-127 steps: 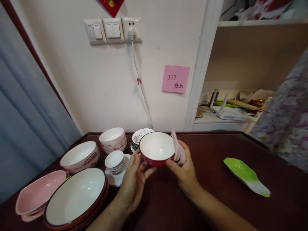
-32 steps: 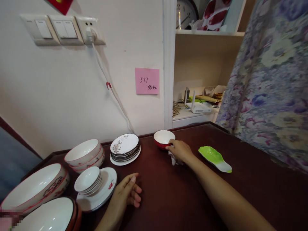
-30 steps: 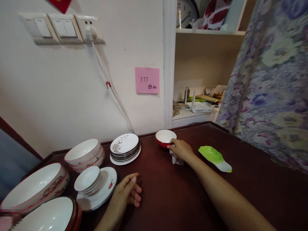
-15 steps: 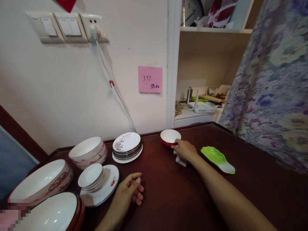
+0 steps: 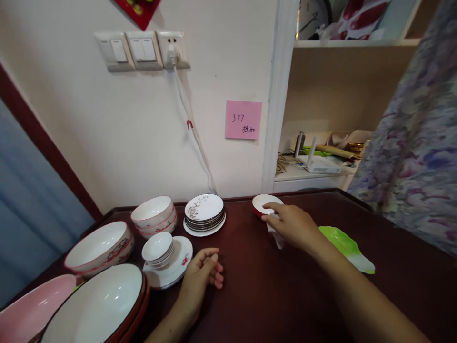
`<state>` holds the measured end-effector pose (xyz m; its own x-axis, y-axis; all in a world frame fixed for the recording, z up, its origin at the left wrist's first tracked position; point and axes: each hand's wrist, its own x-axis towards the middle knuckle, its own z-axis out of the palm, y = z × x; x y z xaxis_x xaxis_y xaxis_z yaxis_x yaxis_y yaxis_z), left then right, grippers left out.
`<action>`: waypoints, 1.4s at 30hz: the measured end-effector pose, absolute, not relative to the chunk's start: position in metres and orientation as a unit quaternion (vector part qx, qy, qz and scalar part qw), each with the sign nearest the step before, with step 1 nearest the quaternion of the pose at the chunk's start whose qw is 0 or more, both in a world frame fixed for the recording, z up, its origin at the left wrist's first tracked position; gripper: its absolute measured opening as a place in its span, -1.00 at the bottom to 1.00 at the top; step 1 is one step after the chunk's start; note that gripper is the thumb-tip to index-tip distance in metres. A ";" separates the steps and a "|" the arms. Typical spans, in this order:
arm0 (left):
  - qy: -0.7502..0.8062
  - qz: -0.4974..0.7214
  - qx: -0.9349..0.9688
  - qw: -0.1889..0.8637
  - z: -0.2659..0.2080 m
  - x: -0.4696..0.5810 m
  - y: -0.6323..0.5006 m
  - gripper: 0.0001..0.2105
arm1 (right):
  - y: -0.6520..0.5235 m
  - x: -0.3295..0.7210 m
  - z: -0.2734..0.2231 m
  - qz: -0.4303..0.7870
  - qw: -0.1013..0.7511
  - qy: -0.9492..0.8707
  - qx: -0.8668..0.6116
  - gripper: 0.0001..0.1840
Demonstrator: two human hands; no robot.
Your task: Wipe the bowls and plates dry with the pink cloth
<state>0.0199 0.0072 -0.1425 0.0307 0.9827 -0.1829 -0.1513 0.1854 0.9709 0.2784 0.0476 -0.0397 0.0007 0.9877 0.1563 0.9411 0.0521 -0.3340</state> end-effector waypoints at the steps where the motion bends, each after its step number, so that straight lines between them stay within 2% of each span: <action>1: 0.497 0.498 0.413 0.579 -0.142 0.019 0.007 -0.60 | 0.042 0.269 -0.039 0.073 0.193 -0.716 -0.667 -0.60; 7: 0.485 0.526 0.406 0.568 -0.146 0.018 0.006 -0.66 | 0.017 0.214 -0.048 0.142 0.234 -0.798 -0.537 -0.69; 15: 0.464 0.526 0.419 0.577 -0.149 0.020 0.004 -0.73 | 0.016 0.168 -0.040 0.125 0.214 -0.846 -0.473 -0.74; 21: 0.468 0.539 0.424 0.558 -0.154 0.022 0.006 -0.87 | 0.015 0.128 -0.028 0.124 0.215 -0.863 -0.440 -0.73; 28: 0.467 0.542 0.415 0.562 -0.155 0.022 0.006 -0.75 | 0.036 0.079 -0.022 0.048 0.182 -0.890 -0.416 -0.69; 36: 0.457 0.534 0.403 0.586 -0.166 0.022 0.012 -0.72 | 0.097 0.027 -0.033 0.044 0.157 -0.886 -0.433 -0.47; 39: 0.449 0.542 0.407 0.583 -0.166 0.023 0.010 -0.74 | 0.113 0.012 -0.040 0.060 0.143 -0.887 -0.434 -0.51; 42: 0.441 0.552 0.411 0.576 -0.163 0.023 0.007 -0.76 | 0.122 0.002 -0.048 0.072 0.144 -0.884 -0.439 -0.66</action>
